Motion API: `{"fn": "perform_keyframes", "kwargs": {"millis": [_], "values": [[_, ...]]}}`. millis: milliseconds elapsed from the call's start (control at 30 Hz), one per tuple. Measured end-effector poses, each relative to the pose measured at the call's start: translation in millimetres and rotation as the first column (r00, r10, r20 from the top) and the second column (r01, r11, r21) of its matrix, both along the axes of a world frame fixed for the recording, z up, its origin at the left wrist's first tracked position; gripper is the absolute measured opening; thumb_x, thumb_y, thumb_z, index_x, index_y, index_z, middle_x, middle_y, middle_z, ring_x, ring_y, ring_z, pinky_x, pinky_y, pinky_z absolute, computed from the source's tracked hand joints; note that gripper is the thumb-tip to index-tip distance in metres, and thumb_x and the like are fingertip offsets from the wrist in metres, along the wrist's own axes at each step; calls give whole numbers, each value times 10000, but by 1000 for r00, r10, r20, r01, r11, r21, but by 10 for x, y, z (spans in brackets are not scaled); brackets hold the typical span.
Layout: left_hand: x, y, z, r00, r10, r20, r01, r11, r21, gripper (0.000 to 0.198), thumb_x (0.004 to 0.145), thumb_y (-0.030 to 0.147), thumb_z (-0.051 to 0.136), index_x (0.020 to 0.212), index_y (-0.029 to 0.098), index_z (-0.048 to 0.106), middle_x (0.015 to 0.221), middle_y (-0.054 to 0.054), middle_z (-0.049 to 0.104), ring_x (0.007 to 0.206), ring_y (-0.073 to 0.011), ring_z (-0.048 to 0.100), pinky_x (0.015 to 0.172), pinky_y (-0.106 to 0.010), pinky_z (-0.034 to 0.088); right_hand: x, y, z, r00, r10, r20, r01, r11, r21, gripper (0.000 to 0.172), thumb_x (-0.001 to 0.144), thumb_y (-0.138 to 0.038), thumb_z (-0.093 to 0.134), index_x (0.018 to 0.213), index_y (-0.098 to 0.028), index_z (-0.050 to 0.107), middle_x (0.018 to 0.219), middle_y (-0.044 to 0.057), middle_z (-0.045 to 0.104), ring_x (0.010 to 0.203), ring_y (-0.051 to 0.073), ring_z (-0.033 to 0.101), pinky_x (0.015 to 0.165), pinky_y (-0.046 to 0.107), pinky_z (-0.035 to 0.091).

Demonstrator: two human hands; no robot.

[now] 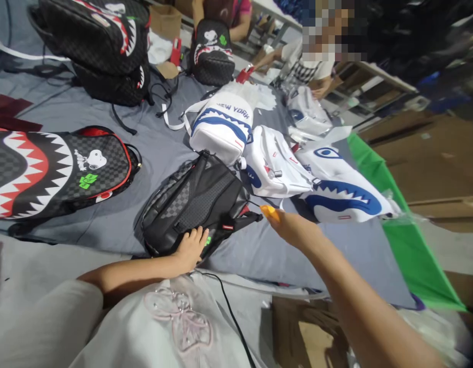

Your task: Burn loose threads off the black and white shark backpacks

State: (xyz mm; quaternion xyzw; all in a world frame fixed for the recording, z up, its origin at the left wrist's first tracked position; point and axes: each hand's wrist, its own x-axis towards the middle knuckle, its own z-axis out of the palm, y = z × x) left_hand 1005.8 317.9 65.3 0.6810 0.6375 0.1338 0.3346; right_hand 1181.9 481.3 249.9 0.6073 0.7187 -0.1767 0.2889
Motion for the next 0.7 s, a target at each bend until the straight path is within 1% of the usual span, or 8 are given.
{"fn": "perform_keyframes", "kwargs": {"millis": [100,167,233,367,433,533,600,700], "values": [[-100,101,-54,995,66,80,-66,998,-10,606,871,194,600,1449,121,434,1490,-197,443,1323,-328,442,1084,-491,379,242,-178,113,987,-133,-93,108,965,-238,417,986,-463,373,1209,-162,556,581,4,585,419,124,502,463,231,371],[-250,210,-89,980,126,156,-120,992,-48,461,972,289,441,1409,146,481,1380,-162,566,1211,-256,556,1024,-413,454,419,-305,128,967,-235,-95,210,953,-216,416,990,-442,368,1242,-150,523,516,-35,514,388,115,461,438,222,348],[-369,343,-124,957,186,223,-163,979,-119,477,1027,352,244,1355,135,514,1204,-164,672,946,-198,673,840,-357,546,564,-440,91,952,-292,-88,278,950,-144,410,993,-427,358,1222,-136,534,485,-44,479,377,116,447,427,223,335],[-296,521,-152,936,217,277,-146,956,-255,629,1033,395,70,1163,105,613,831,-126,724,574,-143,634,580,-284,529,686,-640,6,924,-327,-198,263,920,-289,376,975,-418,405,1110,-133,608,503,-20,518,404,121,467,450,237,358],[-108,509,-121,944,218,246,-152,953,-261,578,1035,358,101,1254,120,579,843,-114,708,636,-154,650,639,-293,533,702,-650,23,911,-366,-191,332,925,-186,405,982,-404,370,1178,-120,584,482,-28,492,399,135,464,448,248,362],[236,414,-34,966,210,148,-182,966,-182,489,1006,346,327,1484,255,381,1122,-137,631,985,-247,639,882,-409,499,754,-565,67,907,-352,-230,332,935,-121,455,986,-416,349,1308,-142,516,499,-20,520,415,158,491,473,261,380],[427,371,24,979,187,81,-176,976,-127,603,944,337,492,1518,343,306,1272,-150,523,1184,-329,525,990,-503,417,811,-511,30,934,-295,-203,300,954,-10,472,990,-441,337,1315,-152,521,622,42,628,503,183,571,529,275,402],[531,388,104,993,117,31,-113,988,-100,713,835,360,661,1490,341,378,1280,-157,488,1232,-379,460,1008,-554,388,919,-591,-179,972,-185,-146,198,977,81,428,976,-441,405,1228,-155,601,895,135,723,757,229,678,655,289,432]]}}
